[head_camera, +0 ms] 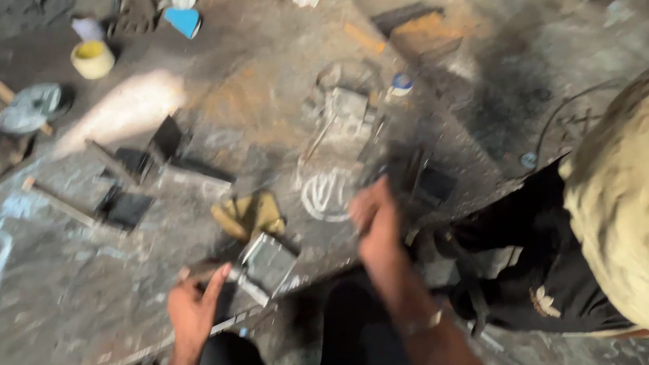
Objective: The person marks a metal bracket with a marker while holding it against a wooden jig on a workbench. The person repeatedly repositions the bracket and marks different sections of the metal piece.
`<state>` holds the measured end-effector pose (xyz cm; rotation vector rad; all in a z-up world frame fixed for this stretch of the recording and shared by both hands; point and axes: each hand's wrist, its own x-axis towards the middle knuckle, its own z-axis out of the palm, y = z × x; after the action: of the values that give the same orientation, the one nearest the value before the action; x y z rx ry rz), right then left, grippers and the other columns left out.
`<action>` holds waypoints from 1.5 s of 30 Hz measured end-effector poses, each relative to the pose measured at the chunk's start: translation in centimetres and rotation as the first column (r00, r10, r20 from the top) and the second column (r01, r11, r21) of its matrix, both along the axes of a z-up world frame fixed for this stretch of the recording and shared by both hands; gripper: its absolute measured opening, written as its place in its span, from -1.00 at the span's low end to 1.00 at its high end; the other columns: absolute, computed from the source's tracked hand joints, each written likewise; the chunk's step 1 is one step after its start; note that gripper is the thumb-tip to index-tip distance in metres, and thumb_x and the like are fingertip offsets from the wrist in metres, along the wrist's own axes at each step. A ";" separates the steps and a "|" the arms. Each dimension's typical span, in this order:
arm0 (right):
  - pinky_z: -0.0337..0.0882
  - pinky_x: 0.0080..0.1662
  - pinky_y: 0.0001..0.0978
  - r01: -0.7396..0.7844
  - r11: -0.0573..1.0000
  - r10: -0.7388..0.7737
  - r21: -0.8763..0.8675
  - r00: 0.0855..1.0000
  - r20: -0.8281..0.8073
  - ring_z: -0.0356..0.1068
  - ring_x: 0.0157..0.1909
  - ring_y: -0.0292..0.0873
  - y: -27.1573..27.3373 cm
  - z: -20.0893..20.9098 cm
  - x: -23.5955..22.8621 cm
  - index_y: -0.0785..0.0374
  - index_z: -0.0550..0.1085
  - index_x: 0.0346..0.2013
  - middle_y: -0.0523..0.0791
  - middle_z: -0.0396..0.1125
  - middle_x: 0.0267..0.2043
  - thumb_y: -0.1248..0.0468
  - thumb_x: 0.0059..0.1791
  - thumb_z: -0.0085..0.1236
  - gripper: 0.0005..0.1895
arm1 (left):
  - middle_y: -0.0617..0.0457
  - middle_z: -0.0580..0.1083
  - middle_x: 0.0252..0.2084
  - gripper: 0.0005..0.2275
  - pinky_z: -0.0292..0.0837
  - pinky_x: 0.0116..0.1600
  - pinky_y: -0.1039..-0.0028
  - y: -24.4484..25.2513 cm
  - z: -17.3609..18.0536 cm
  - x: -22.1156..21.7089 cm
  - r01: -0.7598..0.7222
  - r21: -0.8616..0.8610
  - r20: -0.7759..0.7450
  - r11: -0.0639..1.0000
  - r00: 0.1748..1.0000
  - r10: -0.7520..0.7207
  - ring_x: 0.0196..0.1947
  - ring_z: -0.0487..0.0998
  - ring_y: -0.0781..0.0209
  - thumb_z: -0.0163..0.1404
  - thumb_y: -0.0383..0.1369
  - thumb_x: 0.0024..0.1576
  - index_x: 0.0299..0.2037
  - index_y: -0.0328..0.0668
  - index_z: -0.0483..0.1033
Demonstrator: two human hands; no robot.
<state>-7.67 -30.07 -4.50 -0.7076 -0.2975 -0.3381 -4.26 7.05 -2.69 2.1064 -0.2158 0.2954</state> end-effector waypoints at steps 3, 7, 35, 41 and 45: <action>0.44 -0.03 -0.20 -0.314 0.921 0.177 0.230 0.865 0.470 0.42 -0.10 -0.10 -1.2 0.8 3.1 0.29 0.41 -0.15 -0.08 0.40 -0.17 0.16 0.36 -0.31 -0.62 | -0.15 0.57 -0.51 -0.68 0.34 -0.38 0.34 1.0 0.8 -0.4 0.021 0.091 -0.189 0.996 0.982 -0.003 -0.54 0.40 0.07 0.18 -0.05 0.14 -0.14 -0.12 0.73; 0.52 -0.02 -0.25 0.241 0.963 -0.262 -0.119 0.743 -0.616 0.54 -0.05 -0.17 3.6 7.7 3.3 0.17 0.42 0.06 -0.12 0.52 -0.05 0.05 0.00 0.12 -0.59 | -0.10 0.55 -0.47 -0.63 0.28 -0.46 0.29 1.1 2.5 0.2 0.061 0.053 -0.079 0.997 0.995 -0.057 -0.60 0.39 0.07 0.16 -0.08 0.08 -0.02 -0.13 0.61; 0.43 -0.12 -0.33 0.460 0.468 -0.447 -0.754 0.860 0.248 0.45 -0.21 -0.18 13.2 7.5 7.1 0.30 0.52 -0.18 -0.08 0.46 -0.27 0.13 -0.01 0.28 -0.70 | -0.14 0.60 -0.15 -0.64 0.48 -0.02 0.21 2.9 2.9 0.6 0.392 0.134 -0.136 0.910 0.917 -0.375 -0.12 0.61 -0.16 0.04 -0.10 0.16 0.04 -0.14 0.52; 0.50 -0.15 -0.49 0.455 0.502 -0.527 -0.735 0.835 0.157 0.40 -0.19 -0.40 10.2 14.7 0.7 0.30 0.49 -0.23 -0.18 0.45 -0.20 0.23 0.04 0.26 -0.81 | -0.35 0.50 0.00 -0.53 0.42 -0.04 0.05 0.0 2.7 2.9 0.282 0.196 0.083 0.939 0.950 -0.302 -0.05 0.50 -0.40 0.04 -0.04 0.21 0.09 -0.33 0.44; 0.34 -0.24 -0.45 0.510 0.191 -0.633 -0.839 0.717 0.291 0.26 -0.32 -0.38 10.0 14.0 -2.6 0.34 0.51 -0.19 -0.17 0.37 -0.37 0.23 0.01 0.34 -0.76 | -0.30 0.52 -0.03 -0.59 0.39 -0.04 0.00 -2.2 3.3 6.3 0.234 0.246 0.046 0.941 0.966 -0.253 -0.05 0.51 -0.40 0.03 -0.04 0.26 -0.03 -0.32 0.45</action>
<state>-10.31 -20.07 9.49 -1.9558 -0.0331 -0.9061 2.02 4.86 0.62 2.2769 -0.5790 0.2103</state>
